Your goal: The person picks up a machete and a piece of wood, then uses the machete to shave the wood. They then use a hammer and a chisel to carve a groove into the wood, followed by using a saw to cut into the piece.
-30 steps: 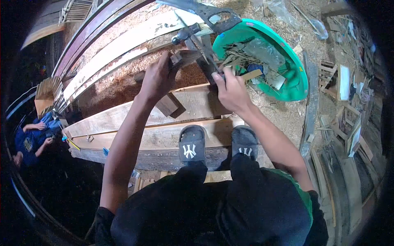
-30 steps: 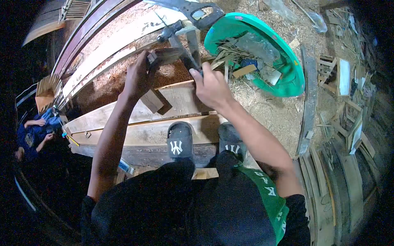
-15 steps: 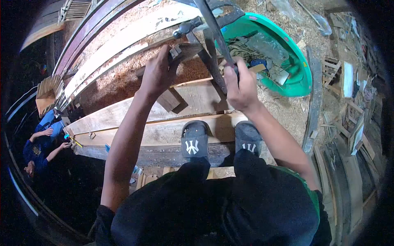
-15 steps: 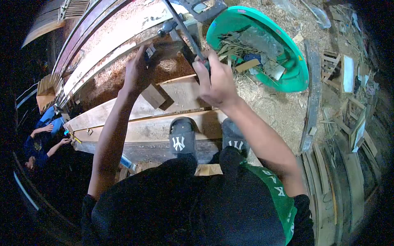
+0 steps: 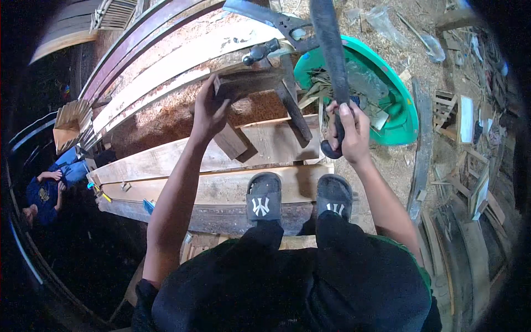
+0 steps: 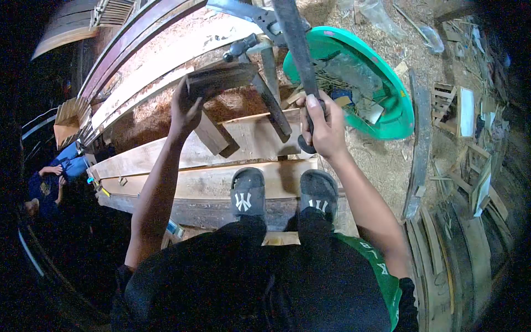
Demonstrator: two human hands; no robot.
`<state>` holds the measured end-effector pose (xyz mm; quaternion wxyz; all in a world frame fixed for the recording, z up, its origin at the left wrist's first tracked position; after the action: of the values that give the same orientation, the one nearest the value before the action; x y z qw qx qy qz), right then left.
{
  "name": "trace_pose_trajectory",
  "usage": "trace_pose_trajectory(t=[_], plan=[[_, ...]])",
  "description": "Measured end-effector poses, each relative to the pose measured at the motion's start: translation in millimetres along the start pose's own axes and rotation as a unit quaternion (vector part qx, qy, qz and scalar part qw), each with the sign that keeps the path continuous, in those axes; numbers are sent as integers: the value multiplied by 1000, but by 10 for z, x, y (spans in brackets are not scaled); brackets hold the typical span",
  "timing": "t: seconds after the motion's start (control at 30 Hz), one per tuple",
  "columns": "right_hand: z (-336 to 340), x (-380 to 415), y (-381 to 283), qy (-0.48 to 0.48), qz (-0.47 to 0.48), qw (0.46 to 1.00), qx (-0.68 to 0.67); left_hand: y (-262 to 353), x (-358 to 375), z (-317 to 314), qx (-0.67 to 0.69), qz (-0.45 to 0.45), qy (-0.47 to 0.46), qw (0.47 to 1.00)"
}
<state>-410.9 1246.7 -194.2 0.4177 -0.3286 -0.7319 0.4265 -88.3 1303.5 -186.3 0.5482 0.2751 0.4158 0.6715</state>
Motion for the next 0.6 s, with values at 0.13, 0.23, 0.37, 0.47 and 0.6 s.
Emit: trace_pose_trajectory(t=[0.13, 0.23, 0.37, 0.47, 0.6], plan=[[43, 72, -57, 48, 5, 998, 34, 512, -24, 16, 84, -10, -38, 996], [-14, 68, -119, 72, -8, 997, 11, 638, -28, 16, 78, 43, -22, 996], [-106, 17, -254, 75, 4, 997, 18, 518, 73, 21, 156, 25, 27, 987], [-209, -78, -482, 79, 31, 995, 60, 593, 5, -51, 227, 44, -43, 972], [-299, -231, -689, 88, 78, 992, 50, 547, 13, -66, 242, 93, -31, 965]])
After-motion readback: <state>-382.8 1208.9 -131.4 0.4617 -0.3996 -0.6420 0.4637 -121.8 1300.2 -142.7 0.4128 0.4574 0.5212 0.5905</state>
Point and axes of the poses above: each hand's wrist, its own x-axis away from the middle knuckle, its own z-axis out of the back of the hand, y = z × x, the point moved 7 cm from there along -x, towards the middle knuckle, and after that the axes turned 1 degree about -z, right-handed, at the moved point
